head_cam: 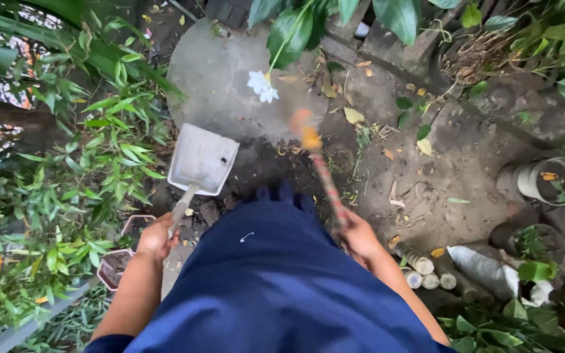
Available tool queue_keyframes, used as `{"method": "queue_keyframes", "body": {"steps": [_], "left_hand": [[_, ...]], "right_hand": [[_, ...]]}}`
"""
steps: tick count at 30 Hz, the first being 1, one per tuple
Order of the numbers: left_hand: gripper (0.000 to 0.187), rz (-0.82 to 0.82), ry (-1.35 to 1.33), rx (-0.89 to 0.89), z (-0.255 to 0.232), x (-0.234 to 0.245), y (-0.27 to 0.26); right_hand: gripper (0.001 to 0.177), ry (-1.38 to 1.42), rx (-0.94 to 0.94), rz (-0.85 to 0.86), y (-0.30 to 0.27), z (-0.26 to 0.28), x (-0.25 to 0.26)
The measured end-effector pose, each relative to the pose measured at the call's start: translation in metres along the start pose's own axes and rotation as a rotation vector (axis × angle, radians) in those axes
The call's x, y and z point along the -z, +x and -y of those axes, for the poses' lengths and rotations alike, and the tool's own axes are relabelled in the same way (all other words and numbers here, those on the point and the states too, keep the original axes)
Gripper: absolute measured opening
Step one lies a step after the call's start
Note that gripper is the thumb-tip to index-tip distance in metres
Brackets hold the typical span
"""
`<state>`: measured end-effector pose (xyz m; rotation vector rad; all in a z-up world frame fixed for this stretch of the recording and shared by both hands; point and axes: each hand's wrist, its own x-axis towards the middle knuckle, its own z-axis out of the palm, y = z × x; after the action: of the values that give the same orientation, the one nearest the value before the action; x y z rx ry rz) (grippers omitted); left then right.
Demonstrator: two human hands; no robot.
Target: Sweeping leaves and debris into a dustpan and collecting them in a plastic bag in a garden area.
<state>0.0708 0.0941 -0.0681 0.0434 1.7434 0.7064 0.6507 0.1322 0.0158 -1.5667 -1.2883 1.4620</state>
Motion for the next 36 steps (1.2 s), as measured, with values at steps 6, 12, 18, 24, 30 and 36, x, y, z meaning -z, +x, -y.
{"method": "queue_keyframes", "body": {"steps": [6, 12, 18, 24, 30, 36], "left_hand": [[0.044, -0.026, -0.028, 0.006, -0.002, 0.001, 0.013], [0.043, -0.033, -0.018, 0.023, -0.028, -0.005, -0.001], [0.042, -0.016, -0.053, 0.031, -0.050, -0.017, -0.003], [0.039, 0.036, -0.102, 0.066, -0.068, -0.018, 0.036], [0.036, 0.023, -0.057, 0.049, -0.122, -0.036, 0.065], [0.033, 0.059, -0.096, 0.086, -0.183, -0.029, 0.137]], "right_hand": [[0.059, 0.065, -0.409, 0.368, 0.124, -0.026, -0.089], [0.054, 0.364, -0.614, 0.203, 0.162, -0.113, -0.054], [0.050, 0.124, -0.465, -0.020, 0.059, -0.098, 0.044], [0.074, 0.459, -0.631, -0.057, 0.003, -0.009, 0.042], [0.071, 0.290, -0.597, 0.125, 0.077, 0.046, -0.013], [0.077, 0.308, -0.502, 0.228, 0.177, 0.024, -0.074]]}}
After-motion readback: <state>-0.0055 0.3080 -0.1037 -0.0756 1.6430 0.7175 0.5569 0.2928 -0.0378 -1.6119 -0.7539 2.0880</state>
